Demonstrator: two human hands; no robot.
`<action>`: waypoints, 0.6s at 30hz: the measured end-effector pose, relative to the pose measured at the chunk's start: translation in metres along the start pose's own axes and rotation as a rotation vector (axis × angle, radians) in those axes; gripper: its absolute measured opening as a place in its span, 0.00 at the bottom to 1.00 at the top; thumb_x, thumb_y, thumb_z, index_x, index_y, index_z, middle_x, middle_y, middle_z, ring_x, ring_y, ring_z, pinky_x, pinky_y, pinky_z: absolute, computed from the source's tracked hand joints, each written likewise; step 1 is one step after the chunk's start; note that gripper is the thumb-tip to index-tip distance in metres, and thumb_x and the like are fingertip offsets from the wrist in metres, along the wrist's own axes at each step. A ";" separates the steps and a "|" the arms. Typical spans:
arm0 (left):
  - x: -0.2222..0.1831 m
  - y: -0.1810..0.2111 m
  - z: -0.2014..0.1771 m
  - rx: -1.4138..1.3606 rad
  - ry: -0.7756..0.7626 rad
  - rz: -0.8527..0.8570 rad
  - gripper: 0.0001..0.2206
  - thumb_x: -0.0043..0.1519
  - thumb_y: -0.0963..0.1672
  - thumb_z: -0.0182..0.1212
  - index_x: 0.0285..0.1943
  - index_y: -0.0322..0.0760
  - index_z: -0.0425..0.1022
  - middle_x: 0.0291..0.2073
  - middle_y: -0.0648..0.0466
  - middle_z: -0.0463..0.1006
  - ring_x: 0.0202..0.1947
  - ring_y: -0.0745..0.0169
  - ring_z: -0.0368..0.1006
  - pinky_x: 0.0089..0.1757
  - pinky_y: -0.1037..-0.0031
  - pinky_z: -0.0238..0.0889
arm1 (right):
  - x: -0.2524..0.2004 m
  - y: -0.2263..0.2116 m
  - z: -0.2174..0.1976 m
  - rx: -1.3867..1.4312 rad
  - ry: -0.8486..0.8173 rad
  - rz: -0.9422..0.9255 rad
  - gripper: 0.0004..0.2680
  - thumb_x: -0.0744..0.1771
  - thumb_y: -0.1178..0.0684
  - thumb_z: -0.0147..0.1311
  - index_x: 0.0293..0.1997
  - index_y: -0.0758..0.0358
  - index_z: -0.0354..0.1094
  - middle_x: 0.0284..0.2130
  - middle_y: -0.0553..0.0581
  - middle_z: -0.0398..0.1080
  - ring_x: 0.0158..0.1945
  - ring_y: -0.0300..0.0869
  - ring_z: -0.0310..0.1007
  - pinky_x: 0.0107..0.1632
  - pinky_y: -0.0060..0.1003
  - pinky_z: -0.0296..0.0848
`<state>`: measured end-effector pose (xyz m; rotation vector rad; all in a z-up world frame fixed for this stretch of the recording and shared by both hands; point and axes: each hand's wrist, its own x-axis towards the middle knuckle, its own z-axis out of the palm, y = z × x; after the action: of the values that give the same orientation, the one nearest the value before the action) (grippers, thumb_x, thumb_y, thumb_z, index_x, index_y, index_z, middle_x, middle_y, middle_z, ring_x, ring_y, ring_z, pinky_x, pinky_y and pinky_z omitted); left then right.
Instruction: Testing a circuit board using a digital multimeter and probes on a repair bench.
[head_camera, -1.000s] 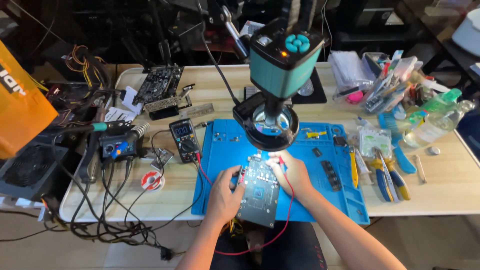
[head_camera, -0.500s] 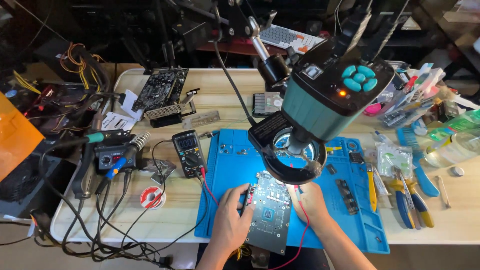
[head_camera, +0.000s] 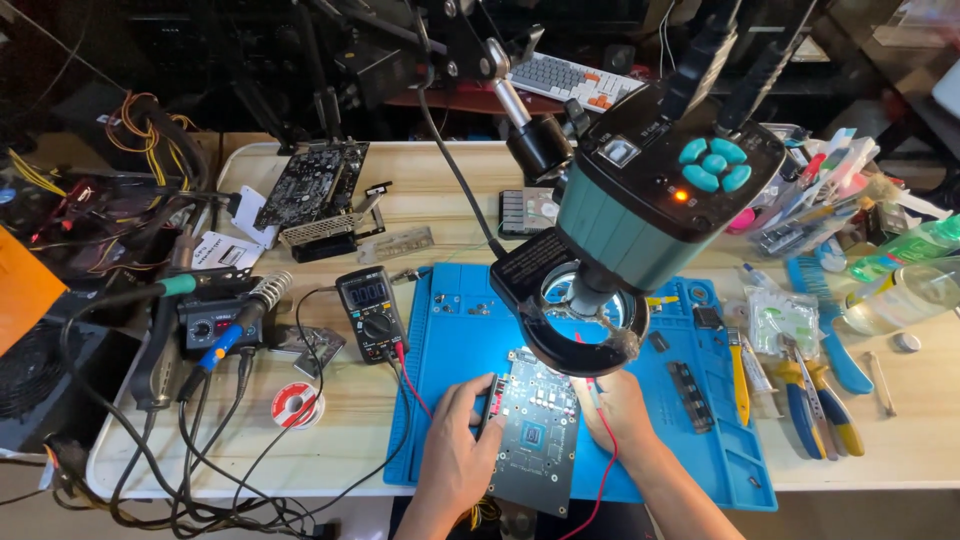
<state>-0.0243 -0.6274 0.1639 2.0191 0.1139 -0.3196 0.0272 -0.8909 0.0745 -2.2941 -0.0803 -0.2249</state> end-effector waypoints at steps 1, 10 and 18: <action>0.000 0.000 0.000 -0.001 0.000 0.001 0.26 0.69 0.49 0.61 0.79 0.55 0.69 0.68 0.62 0.74 0.51 0.56 0.78 0.51 0.57 0.76 | 0.000 0.000 -0.001 0.000 0.000 -0.001 0.06 0.71 0.51 0.59 0.48 0.53 0.82 0.46 0.52 0.86 0.53 0.47 0.86 0.51 0.42 0.79; -0.003 0.004 -0.002 -0.009 0.002 0.003 0.26 0.69 0.49 0.60 0.79 0.55 0.69 0.68 0.62 0.74 0.51 0.58 0.80 0.51 0.58 0.76 | -0.001 0.000 -0.001 0.007 0.011 -0.006 0.05 0.71 0.52 0.58 0.48 0.55 0.81 0.45 0.53 0.86 0.53 0.48 0.86 0.51 0.42 0.79; -0.003 0.003 -0.002 -0.007 0.000 0.011 0.26 0.69 0.49 0.60 0.79 0.54 0.69 0.69 0.62 0.74 0.51 0.58 0.78 0.51 0.59 0.75 | -0.001 -0.017 -0.009 -0.012 -0.028 -0.002 0.07 0.72 0.50 0.57 0.38 0.54 0.79 0.30 0.48 0.82 0.36 0.40 0.81 0.40 0.40 0.71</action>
<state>-0.0263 -0.6270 0.1686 2.0126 0.1036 -0.3116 0.0226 -0.8864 0.0924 -2.3093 -0.0955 -0.1951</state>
